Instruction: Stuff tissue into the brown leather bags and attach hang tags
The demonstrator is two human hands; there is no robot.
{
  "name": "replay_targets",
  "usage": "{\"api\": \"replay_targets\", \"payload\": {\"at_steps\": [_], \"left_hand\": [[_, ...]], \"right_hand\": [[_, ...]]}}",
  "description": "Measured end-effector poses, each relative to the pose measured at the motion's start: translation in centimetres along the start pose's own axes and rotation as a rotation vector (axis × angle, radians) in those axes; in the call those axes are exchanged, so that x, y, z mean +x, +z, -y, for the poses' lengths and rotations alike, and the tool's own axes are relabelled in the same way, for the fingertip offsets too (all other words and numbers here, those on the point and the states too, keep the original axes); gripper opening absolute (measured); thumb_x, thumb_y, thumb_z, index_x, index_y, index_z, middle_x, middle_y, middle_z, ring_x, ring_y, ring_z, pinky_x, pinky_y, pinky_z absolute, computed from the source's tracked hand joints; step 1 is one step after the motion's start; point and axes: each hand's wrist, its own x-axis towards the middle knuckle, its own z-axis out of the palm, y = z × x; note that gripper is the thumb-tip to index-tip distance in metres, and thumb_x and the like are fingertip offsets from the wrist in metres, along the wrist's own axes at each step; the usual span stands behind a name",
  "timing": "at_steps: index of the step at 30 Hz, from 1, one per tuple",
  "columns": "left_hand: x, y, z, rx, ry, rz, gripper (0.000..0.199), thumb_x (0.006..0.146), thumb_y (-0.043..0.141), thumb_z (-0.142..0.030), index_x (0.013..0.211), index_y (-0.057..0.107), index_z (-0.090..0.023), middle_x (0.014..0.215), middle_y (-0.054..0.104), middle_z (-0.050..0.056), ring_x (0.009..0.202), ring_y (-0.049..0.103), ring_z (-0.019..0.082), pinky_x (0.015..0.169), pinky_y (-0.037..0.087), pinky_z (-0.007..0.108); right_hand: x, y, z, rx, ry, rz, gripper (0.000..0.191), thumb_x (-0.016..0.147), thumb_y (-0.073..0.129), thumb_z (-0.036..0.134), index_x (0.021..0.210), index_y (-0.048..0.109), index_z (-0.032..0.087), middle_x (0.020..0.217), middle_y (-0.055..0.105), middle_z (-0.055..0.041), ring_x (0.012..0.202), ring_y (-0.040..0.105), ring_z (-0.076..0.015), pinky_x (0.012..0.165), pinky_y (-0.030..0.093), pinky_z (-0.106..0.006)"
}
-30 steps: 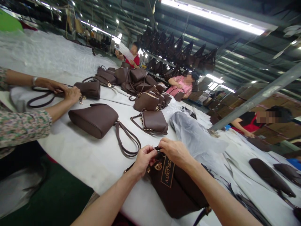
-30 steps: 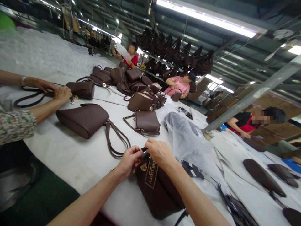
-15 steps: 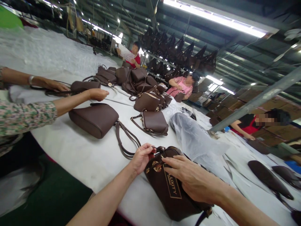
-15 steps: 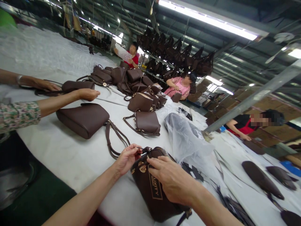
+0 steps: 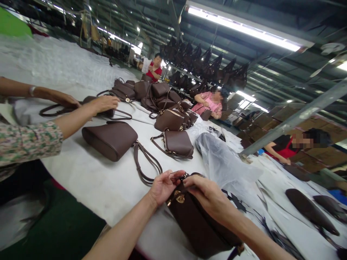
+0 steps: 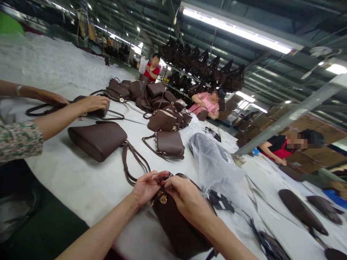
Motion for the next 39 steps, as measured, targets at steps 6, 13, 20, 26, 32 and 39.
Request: {"api": "replay_targets", "payload": {"at_steps": [6,13,20,26,32,39], "left_hand": [[0.4,0.1,0.6,0.037,0.072,-0.044,0.024,0.070,0.079,-0.032,0.076,0.064,-0.014,0.077,0.067,0.003,0.067,0.058,0.011,0.056,0.043,0.021],[0.5,-0.1,0.2,-0.104,0.011,-0.115,0.014,0.074,0.070,-0.013,0.087,0.066,-0.012,0.084,0.068,0.002,0.055,0.058,0.004,0.053,0.048,0.015],[0.8,-0.4,0.2,-0.147,0.081,-0.209,0.021,0.075,0.069,-0.006,0.093,0.067,-0.017,0.074,0.065,0.000,0.053,0.058,0.004,0.038,0.032,0.011],[0.7,-1.0,-0.4,-0.142,0.089,-0.157,0.012,0.080,0.067,-0.020,0.091,0.072,-0.016,0.093,0.072,0.006,0.065,0.065,0.009,0.037,0.026,0.012],[0.0,0.0,-2.2,0.258,0.188,-0.143,0.018,0.070,0.074,-0.025,0.083,0.076,-0.013,0.103,0.071,0.011,0.070,0.064,0.012,0.039,0.025,0.014],[-1.3,2.2,-3.7,1.109,0.205,-0.011,0.054,0.073,0.060,-0.015,0.126,0.063,-0.023,0.103,0.071,0.007,0.073,0.063,0.017,0.055,0.043,0.023]], "right_hand": [[5.7,-1.5,0.5,0.669,0.357,0.036,0.024,0.082,0.058,0.038,0.098,0.061,0.020,0.084,0.067,-0.0001,0.073,0.061,-0.0150,0.056,0.050,-0.022],[6.1,-1.1,-1.0,0.701,0.287,0.020,0.031,0.086,0.052,0.050,0.085,0.055,0.019,0.071,0.056,0.0029,0.056,0.055,-0.0104,0.045,0.046,-0.019],[6.0,-0.2,-1.3,-0.183,-0.006,0.077,0.017,0.091,0.045,0.016,0.089,0.061,0.020,0.076,0.065,-0.0008,0.068,0.060,-0.0130,0.060,0.038,-0.022],[6.0,1.0,-0.5,-0.537,0.159,0.162,0.017,0.095,0.044,0.017,0.096,0.061,0.019,0.085,0.070,-0.0055,0.076,0.066,-0.0171,0.059,0.036,-0.023],[6.4,1.5,2.5,-0.731,0.222,0.307,0.027,0.094,0.042,0.010,0.108,0.064,0.018,0.095,0.071,-0.0143,0.083,0.071,-0.0246,0.061,0.043,-0.027],[6.1,1.0,0.2,-0.580,0.170,0.263,0.019,0.093,0.049,0.017,0.108,0.061,0.017,0.099,0.071,-0.0104,0.089,0.067,-0.0206,0.068,0.044,-0.026]]}}
